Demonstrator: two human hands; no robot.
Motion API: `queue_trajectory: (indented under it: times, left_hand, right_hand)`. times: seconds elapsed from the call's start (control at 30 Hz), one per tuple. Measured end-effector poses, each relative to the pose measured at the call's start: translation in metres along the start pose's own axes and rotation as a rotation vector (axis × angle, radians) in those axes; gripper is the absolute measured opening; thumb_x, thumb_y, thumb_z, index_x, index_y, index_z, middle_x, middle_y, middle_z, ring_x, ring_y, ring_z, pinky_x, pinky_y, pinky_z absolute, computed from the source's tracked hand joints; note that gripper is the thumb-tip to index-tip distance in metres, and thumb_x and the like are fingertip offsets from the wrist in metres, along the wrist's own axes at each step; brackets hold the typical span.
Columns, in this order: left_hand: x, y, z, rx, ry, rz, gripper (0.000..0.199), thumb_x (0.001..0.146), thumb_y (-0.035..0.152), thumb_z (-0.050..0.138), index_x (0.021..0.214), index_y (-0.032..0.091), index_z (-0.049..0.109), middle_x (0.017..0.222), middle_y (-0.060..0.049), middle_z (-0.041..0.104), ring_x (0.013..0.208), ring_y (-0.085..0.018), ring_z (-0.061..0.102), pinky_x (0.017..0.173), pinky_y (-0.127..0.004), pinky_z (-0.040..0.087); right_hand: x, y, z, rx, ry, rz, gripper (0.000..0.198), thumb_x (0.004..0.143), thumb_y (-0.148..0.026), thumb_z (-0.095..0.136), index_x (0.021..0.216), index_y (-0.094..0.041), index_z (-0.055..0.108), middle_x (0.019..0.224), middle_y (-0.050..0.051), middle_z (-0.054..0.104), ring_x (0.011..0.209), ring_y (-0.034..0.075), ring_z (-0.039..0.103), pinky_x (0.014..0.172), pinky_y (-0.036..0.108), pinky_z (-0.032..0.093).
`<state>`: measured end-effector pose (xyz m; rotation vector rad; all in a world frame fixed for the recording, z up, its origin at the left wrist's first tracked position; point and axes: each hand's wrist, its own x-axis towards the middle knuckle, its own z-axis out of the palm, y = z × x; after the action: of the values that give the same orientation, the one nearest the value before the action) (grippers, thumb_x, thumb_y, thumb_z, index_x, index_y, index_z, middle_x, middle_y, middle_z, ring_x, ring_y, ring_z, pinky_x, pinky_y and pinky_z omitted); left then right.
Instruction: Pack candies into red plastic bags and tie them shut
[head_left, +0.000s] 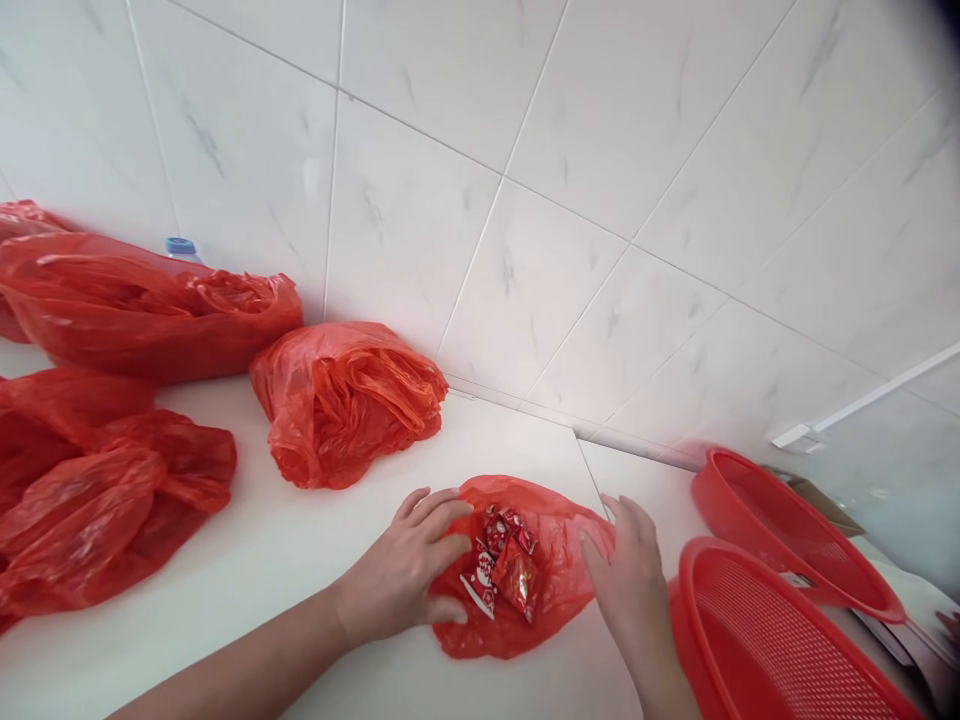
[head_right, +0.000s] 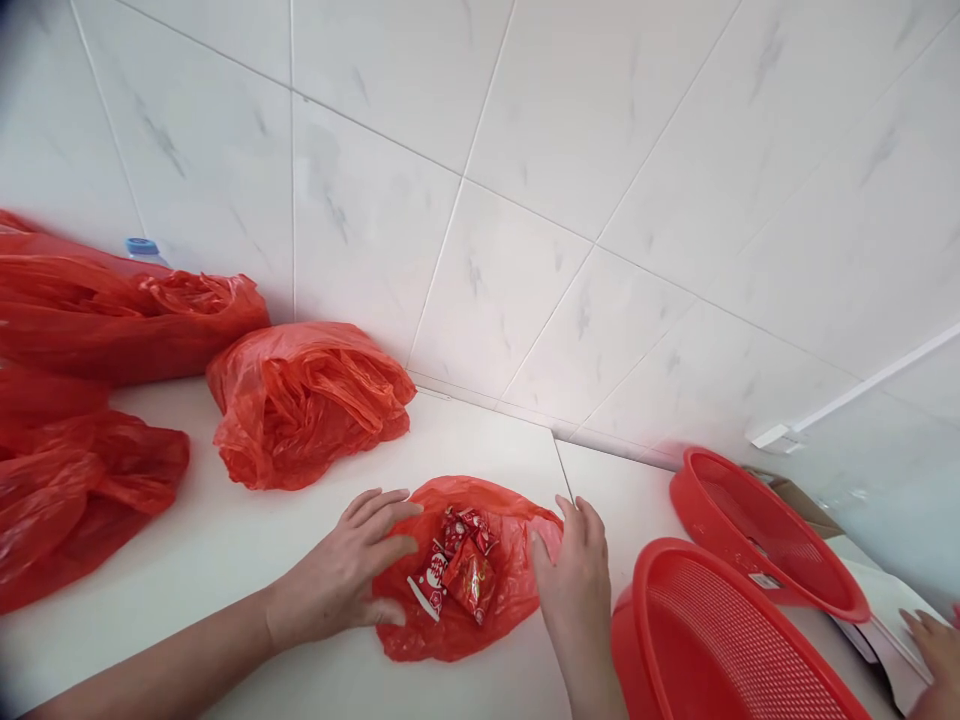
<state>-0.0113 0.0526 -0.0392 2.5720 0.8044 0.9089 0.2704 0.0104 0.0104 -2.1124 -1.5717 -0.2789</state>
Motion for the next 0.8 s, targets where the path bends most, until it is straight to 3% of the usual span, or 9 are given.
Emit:
queue_trajectory:
  times: [0.1, 0.17, 0.23, 0.3, 0.37, 0.5, 0.6, 0.7, 0.8]
  left_hand:
    - [-0.007, 0.000, 0.002, 0.125, -0.102, -0.053, 0.041, 0.066, 0.038, 0.078, 0.101, 0.022, 0.062, 0.145, -0.013, 0.041, 0.137, -0.041, 0.025, 0.108, -0.066, 0.011]
    - [-0.010, -0.001, 0.001, 0.137, -0.139, -0.092, 0.016, 0.074, 0.023, 0.071, 0.089, 0.023, 0.066, 0.143, -0.009, 0.045, 0.137, -0.039, 0.027, 0.107, -0.066, 0.014]
    - [-0.007, -0.002, -0.007, 0.097, -0.147, -0.104, 0.018, 0.076, 0.008, 0.062, 0.081, 0.025, 0.067, 0.135, -0.005, 0.053, 0.135, -0.035, 0.032, 0.106, -0.061, 0.023]
    - [0.003, -0.002, -0.021, -0.004, -0.077, -0.113, 0.025, 0.076, 0.002, 0.056, 0.078, 0.025, 0.067, 0.127, -0.004, 0.058, 0.130, -0.032, 0.040, 0.102, -0.052, 0.034]
    - [0.018, 0.000, -0.041, -0.155, 0.090, -0.168, 0.023, 0.078, 0.005, 0.053, 0.079, 0.024, 0.066, 0.121, -0.006, 0.059, 0.119, -0.027, 0.050, 0.094, -0.041, 0.044]
    - [0.048, 0.010, -0.078, -0.443, 0.441, -0.333, 0.013, 0.086, 0.021, 0.051, 0.081, 0.022, 0.063, 0.114, -0.006, 0.057, 0.103, -0.021, 0.057, 0.081, -0.032, 0.048]
    - [0.059, 0.021, -0.091, -0.562, 0.481, -0.367, 0.010, 0.085, 0.023, 0.054, 0.080, 0.022, 0.062, 0.105, -0.004, 0.060, 0.098, -0.019, 0.057, 0.081, -0.029, 0.046]
    - [0.062, 0.030, -0.093, -0.704, 0.432, -0.450, 0.008, 0.084, 0.019, 0.053, 0.081, 0.022, 0.059, 0.089, 0.000, 0.062, 0.079, -0.014, 0.056, 0.066, -0.024, 0.044]
    - [0.062, 0.035, -0.094, -0.925, 0.459, -0.496, 0.007, 0.082, 0.017, 0.052, 0.078, 0.021, 0.054, 0.089, 0.002, 0.062, 0.075, -0.012, 0.055, 0.064, -0.024, 0.044]
  right_hand:
    - [0.004, 0.013, 0.010, -0.009, -0.016, 0.052, 0.060, 0.081, -0.043, 0.045, 0.133, -0.014, 0.044, 0.141, 0.018, 0.036, 0.130, 0.034, 0.036, 0.100, 0.049, 0.037]
    - [0.006, 0.016, 0.017, 0.141, -0.071, 0.153, 0.062, 0.076, -0.043, 0.051, 0.133, -0.018, 0.045, 0.140, 0.016, 0.038, 0.128, 0.034, 0.037, 0.096, 0.049, 0.037]
    - [0.009, 0.017, 0.022, 0.359, -0.142, 0.286, 0.052, 0.070, -0.043, 0.059, 0.117, -0.022, 0.058, 0.125, 0.012, 0.053, 0.113, 0.033, 0.050, 0.086, 0.046, 0.042]
    - [0.014, 0.019, 0.022, 0.543, -0.200, 0.374, 0.033, 0.067, -0.045, 0.063, 0.089, -0.020, 0.065, 0.093, 0.008, 0.065, 0.087, 0.028, 0.059, 0.070, 0.039, 0.045]
    - [0.021, 0.022, 0.015, 0.684, -0.202, 0.393, 0.029, 0.069, -0.047, 0.060, 0.076, -0.019, 0.062, 0.071, 0.003, 0.062, 0.067, 0.021, 0.057, 0.060, 0.033, 0.044]
    - [0.032, 0.027, -0.009, 0.998, -0.090, 0.409, 0.030, 0.073, -0.049, 0.057, 0.080, -0.019, 0.057, 0.072, 0.000, 0.059, 0.066, 0.014, 0.055, 0.061, 0.027, 0.047]
    - [0.032, 0.022, -0.026, 1.301, -0.095, 0.454, 0.026, 0.066, -0.040, 0.070, 0.072, -0.019, 0.057, 0.069, -0.002, 0.056, 0.064, 0.011, 0.053, 0.058, 0.022, 0.046]
    - [0.029, 0.012, -0.037, 1.502, -0.130, 0.447, 0.024, 0.063, -0.034, 0.075, 0.065, -0.018, 0.057, 0.065, -0.002, 0.055, 0.062, 0.010, 0.052, 0.054, 0.019, 0.045]
    - [0.029, 0.005, -0.045, 1.636, -0.015, 0.445, 0.022, 0.061, -0.028, 0.076, 0.061, -0.018, 0.057, 0.062, -0.003, 0.055, 0.061, 0.010, 0.053, 0.054, 0.020, 0.047]
